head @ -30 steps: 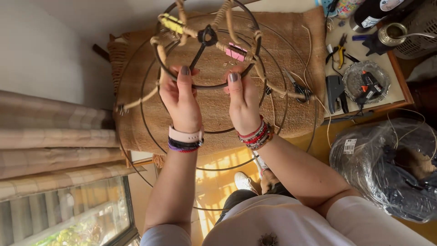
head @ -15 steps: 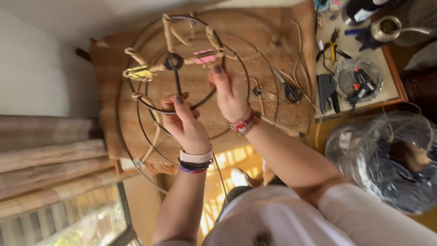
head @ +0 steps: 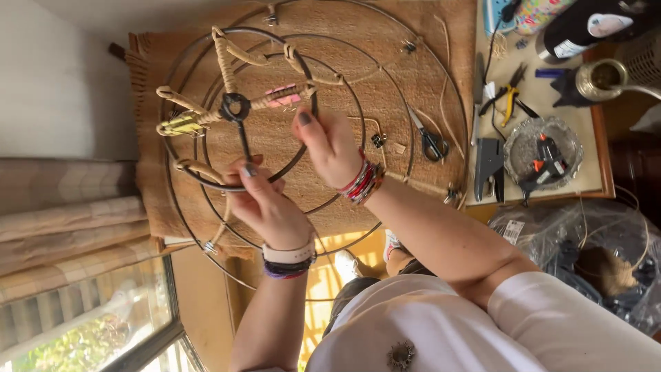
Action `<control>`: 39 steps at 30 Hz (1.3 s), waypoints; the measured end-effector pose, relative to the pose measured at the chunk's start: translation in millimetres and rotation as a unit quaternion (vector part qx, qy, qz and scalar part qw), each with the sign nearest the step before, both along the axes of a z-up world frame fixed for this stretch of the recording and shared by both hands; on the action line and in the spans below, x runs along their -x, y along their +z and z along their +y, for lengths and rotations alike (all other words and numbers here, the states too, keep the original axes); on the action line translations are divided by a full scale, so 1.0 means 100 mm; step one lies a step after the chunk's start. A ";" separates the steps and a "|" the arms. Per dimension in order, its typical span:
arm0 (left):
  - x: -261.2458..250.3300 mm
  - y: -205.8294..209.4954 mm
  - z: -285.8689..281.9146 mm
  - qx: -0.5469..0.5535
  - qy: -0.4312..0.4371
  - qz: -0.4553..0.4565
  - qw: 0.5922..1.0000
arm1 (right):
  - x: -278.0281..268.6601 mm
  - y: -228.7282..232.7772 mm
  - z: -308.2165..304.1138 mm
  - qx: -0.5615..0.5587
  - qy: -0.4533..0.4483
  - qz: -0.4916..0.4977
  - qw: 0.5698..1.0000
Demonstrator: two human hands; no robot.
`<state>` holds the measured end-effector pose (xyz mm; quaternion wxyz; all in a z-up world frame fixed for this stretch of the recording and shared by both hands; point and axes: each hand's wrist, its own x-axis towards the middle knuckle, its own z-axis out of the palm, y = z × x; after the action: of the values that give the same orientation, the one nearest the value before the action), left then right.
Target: Assembling a circular wooden craft frame by tying rods with cord and using a glue gun
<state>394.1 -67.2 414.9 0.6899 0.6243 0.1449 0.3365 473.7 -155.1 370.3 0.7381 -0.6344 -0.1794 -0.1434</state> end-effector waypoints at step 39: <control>0.95 -0.27 0.01 -0.170 -0.195 0.078 0.963 | 0.75 -0.23 -1.21 0.298 -0.013 -0.023 0.954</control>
<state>299.6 -66.6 388.2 0.6123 0.7730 0.0139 0.1655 398.9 -276.1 347.4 0.5096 -0.8239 -0.2232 -0.1076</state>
